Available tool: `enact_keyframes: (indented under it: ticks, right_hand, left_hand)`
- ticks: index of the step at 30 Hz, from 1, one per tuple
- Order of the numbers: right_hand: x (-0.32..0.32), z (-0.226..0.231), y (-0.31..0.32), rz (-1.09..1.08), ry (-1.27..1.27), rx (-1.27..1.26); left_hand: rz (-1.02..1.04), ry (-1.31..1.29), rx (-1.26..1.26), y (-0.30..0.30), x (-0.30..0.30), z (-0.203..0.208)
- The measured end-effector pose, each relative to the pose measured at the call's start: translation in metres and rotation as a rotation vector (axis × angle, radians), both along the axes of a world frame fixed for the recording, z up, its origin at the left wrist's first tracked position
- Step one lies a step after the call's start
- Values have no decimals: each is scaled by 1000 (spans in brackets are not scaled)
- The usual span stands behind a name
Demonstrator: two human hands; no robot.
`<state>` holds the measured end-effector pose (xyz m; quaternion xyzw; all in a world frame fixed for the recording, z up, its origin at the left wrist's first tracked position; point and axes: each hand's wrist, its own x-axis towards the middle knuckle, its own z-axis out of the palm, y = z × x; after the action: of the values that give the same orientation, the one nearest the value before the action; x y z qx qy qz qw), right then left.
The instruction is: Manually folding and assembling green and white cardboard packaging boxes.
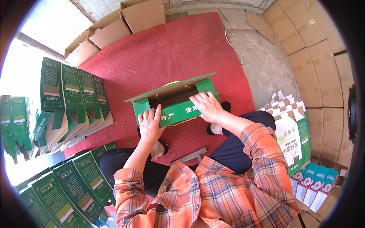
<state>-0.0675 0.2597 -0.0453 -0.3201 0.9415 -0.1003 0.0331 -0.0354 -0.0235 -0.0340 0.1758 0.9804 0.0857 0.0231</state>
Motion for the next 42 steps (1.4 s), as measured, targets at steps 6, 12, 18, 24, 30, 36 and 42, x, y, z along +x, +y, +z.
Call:
enact_keyframes:
  ticks: [6, 12, 18, 24, 30, 36, 42]
  right_hand:
    - [-4, 0, -1, -24, -116, 3]
    - [-2, -7, -7, -31, -110, -20]
    - [-4, -15, -4, -35, -122, 29]
    - [-5, -17, -9, -39, -107, 13]
    - [-6, -6, -17, -36, -98, 73]
    - [-2, -3, -32, 12, -136, 151]
    - [-4, -5, -31, 0, -135, 149]
  left_hand:
    - [7, -20, 47, -1, -3, -6]
    - [30, -51, 79, -6, -6, -14]
    - [2, -7, 82, -1, 0, -10]
    - [14, -26, 123, -7, 0, -17]
    - [-13, -60, 127, -11, -5, -25]
    - [-2, -98, 140, -15, -1, -14]
    - [96, -14, 251, -36, 0, -7]
